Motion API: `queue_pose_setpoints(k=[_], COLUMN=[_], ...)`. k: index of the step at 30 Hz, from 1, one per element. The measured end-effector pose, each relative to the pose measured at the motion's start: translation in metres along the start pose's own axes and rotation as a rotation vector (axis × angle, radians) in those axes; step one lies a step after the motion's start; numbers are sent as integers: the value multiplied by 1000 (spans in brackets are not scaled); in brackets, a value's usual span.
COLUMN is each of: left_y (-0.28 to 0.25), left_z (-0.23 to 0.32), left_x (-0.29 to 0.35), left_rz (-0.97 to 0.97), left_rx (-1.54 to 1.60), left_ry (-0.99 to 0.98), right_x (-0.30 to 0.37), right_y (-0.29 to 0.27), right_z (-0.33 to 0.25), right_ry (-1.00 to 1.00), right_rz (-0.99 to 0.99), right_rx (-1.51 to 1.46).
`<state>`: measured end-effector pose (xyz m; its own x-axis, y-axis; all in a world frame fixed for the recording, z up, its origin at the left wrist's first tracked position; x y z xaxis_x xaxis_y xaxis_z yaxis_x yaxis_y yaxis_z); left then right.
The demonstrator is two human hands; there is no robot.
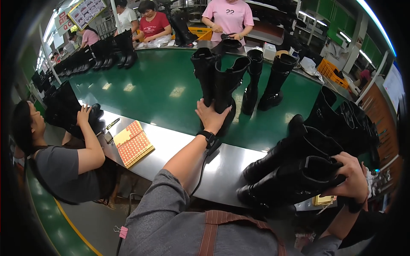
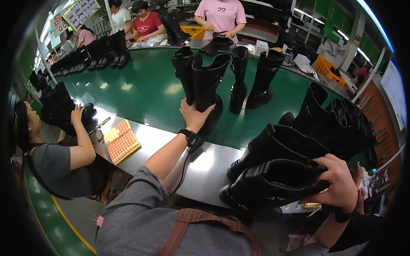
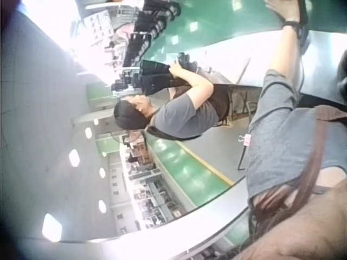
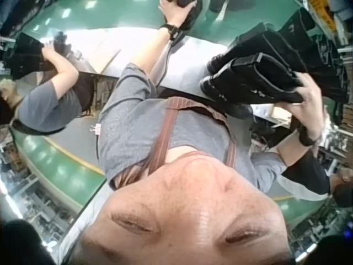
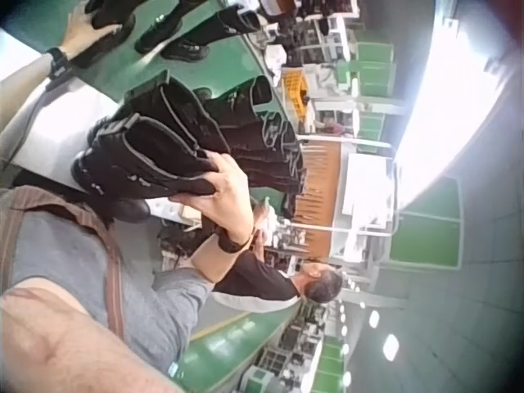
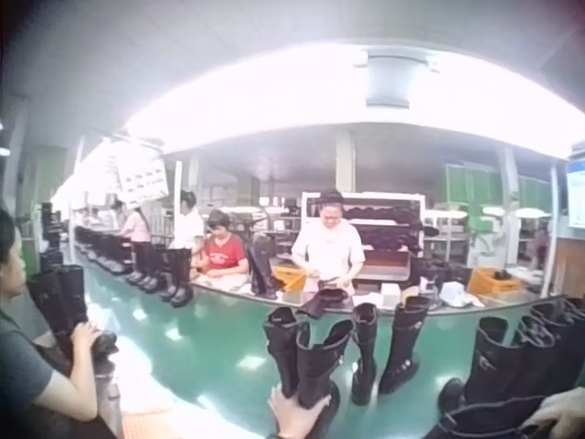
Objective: Inspecting and finishing black boots on a shoe manufacturing assembly line.
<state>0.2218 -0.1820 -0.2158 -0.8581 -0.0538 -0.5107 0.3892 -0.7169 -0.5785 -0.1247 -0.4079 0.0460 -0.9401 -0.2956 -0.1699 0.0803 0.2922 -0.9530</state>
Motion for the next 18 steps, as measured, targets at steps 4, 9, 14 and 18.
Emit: queue_pose_setpoints(k=[4, 9, 14, 18], left_y=[-2, -45, -81, -85], left_z=[-39, -95, -158, -194], left_x=[-38, -91, -121, -110], left_rz=[258, 569, 400, 264], left_rx=[175, 100, 34, -60], left_ry=[21, 148, 60, -63], right_x=[6, 10, 2, -14], right_y=[11, 17, 14, 4], right_z=[2, 5, 5, 3], right_ry=[128, 217, 247, 201], right_rz=[128, 257, 268, 199], right_rx=[8, 0, 37, -25])
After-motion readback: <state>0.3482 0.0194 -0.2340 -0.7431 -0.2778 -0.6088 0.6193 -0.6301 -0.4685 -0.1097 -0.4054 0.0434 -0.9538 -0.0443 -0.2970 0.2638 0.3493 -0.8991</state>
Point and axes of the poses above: each hand's wrist, its own x-axis away from the middle knuckle, its own y-axis out of the palm, z = x × y, the point moved 2 cm from there along -x, towards the middle knuckle, and after that the axes turned 3 degrees about -x, right-handed, at the moved point
